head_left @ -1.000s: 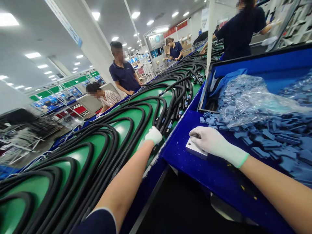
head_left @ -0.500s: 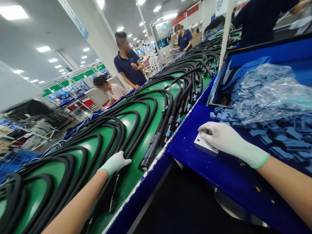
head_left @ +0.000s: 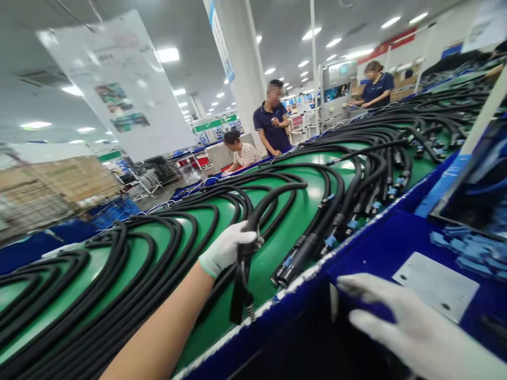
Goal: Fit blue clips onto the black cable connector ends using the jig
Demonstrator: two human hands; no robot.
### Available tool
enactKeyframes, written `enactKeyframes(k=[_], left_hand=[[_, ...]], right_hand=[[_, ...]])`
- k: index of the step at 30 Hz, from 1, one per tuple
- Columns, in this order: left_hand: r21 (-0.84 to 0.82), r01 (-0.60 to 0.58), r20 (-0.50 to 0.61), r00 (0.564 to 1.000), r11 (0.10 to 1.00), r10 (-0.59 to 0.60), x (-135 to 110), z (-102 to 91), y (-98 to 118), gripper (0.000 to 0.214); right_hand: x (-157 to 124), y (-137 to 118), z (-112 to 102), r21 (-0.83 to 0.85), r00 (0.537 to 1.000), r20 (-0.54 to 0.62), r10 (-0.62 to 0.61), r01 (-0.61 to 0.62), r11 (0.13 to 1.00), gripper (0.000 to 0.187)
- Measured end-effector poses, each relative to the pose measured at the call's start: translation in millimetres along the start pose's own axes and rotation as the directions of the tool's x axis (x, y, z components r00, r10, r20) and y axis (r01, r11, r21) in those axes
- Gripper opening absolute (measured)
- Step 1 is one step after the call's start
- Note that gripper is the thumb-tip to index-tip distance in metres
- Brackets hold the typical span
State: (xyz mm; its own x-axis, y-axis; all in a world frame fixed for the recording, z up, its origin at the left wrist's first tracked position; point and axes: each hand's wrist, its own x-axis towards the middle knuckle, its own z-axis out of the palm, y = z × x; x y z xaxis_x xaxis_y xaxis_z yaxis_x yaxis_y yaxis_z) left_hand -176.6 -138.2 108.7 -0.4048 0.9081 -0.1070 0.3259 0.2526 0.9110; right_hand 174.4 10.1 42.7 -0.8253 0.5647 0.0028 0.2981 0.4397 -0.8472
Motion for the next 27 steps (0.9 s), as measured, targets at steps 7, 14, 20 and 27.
enactKeyframes(k=[7, 14, 20, 27], left_hand=[[-0.293, -0.234, -0.194, 0.964, 0.927, 0.182, -5, 85.5, 41, 0.033], [0.599, -0.566, 0.096, 0.752, 0.566, 0.652, 7, 107.7, 16, 0.06], [0.551, -0.83, 0.699, 0.514, 0.083, 0.497, 22, 113.1, 41, 0.044], [0.645, -0.763, 0.74, 0.635, 0.032, 0.221, 9, 127.6, 78, 0.044]], right_hand=[[9, -50, 82, 0.679, 0.999, 0.033, 0.007, -0.027, 0.734, 0.077], [-29, -13, 30, 0.711, 0.996, -0.016, 0.083, -0.046, 0.701, 0.047], [-58, -2, 15, 0.485, 0.992, -0.05, 0.112, -0.074, 0.871, 0.045], [-76, 6, 16, 0.006, 0.943, -0.316, 0.106, -0.109, 0.994, 0.036]])
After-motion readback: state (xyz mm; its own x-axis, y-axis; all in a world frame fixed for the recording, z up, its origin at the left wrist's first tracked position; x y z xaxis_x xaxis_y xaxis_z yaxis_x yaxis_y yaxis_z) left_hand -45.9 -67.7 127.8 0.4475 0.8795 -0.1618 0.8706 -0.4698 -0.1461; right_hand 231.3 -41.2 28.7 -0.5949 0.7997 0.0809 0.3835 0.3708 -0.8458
